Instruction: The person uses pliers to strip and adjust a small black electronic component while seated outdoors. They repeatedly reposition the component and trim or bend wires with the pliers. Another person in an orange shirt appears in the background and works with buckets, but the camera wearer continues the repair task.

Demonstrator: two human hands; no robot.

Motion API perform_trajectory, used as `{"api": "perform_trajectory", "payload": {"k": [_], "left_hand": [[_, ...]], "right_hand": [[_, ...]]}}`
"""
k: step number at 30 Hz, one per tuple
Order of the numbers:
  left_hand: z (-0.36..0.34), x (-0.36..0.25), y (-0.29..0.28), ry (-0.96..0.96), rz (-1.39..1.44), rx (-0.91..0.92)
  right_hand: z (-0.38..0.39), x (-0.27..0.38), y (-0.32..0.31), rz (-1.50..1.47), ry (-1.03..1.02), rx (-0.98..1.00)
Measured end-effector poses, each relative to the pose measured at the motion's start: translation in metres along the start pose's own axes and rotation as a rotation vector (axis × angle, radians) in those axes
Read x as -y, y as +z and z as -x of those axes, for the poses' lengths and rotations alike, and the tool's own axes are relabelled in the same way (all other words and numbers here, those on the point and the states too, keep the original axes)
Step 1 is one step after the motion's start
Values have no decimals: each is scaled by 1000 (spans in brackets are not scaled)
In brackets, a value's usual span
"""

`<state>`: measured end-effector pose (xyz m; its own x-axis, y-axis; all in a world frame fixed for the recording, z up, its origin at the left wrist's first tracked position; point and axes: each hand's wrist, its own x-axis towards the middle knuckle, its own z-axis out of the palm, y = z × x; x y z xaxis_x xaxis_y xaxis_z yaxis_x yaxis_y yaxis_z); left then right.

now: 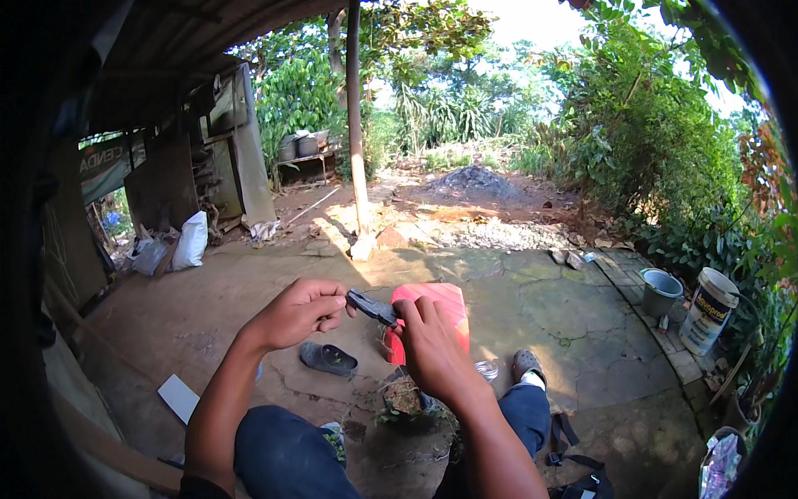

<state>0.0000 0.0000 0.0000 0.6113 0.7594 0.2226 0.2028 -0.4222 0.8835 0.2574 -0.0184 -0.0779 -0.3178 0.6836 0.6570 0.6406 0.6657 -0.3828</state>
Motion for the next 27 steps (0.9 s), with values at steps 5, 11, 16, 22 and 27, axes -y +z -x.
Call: {"api": "perform_trajectory", "payload": {"k": [5,11,16,22,27], "left_hand": [[2,-4,1,7,0,-30],[11,-13,15,92,-115,-106],[10,-16,17,144,-180,-146],[13,-19,17,173,-248,-136],[14,-22,17,208,-260,-104]], "right_hand": [[1,12,-2,245,-50,-89],[5,22,-11,45,13,-43],[10,29,-8,-28,103,-5],[8,19,-4,-75,1,-103],[8,18,-8,-60,-10,-124]]}}
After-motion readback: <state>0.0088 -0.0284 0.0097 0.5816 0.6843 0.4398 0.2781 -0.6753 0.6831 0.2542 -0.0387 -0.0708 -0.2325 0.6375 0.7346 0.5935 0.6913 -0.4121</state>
